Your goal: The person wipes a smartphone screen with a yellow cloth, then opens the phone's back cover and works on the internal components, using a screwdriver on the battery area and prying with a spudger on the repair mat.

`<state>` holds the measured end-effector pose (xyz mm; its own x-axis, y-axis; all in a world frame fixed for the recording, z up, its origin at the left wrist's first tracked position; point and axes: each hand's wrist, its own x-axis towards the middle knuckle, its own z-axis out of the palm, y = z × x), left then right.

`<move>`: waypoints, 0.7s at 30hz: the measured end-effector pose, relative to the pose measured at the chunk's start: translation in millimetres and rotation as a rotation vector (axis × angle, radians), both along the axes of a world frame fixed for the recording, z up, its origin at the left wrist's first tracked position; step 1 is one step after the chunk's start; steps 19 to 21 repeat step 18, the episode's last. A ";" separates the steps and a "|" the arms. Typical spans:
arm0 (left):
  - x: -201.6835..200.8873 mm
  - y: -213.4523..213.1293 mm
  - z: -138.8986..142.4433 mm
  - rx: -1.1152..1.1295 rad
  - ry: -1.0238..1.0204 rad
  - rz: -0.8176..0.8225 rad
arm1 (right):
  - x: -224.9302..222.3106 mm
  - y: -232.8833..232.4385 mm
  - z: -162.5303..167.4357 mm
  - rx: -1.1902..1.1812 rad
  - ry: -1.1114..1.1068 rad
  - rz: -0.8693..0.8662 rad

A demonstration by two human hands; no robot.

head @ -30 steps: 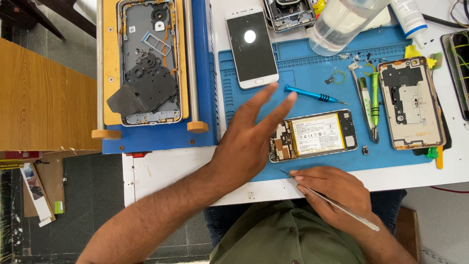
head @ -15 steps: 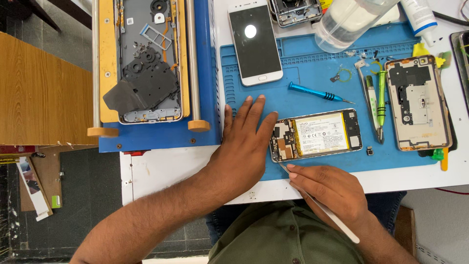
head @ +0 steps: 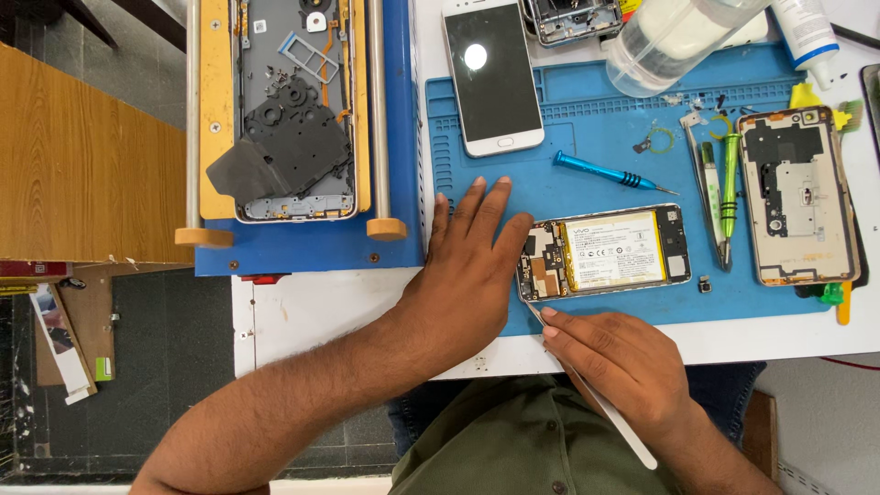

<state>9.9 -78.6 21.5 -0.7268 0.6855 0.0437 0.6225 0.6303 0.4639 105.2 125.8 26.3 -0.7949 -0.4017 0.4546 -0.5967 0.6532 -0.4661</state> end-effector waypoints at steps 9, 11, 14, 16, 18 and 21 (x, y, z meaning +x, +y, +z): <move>0.1 0.2 0.4 -0.007 -0.017 -0.003 | 0.5 1.9 2.7 0.029 -0.030 0.009; 0.7 0.1 0.3 -0.004 -0.020 -0.001 | -0.1 2.0 2.5 0.021 -0.032 0.019; 1.5 0.1 0.0 -0.004 -0.019 0.007 | -1.6 2.1 4.2 0.011 -0.034 0.028; 1.9 0.0 -1.2 0.003 -0.014 0.007 | -1.9 2.1 5.6 0.011 -0.030 0.029; 2.2 0.7 -2.1 0.006 -0.021 0.008 | -2.6 0.7 6.8 0.015 -0.019 0.030; 2.2 0.7 -2.1 0.006 -0.021 0.008 | -2.6 0.7 6.8 0.015 -0.019 0.030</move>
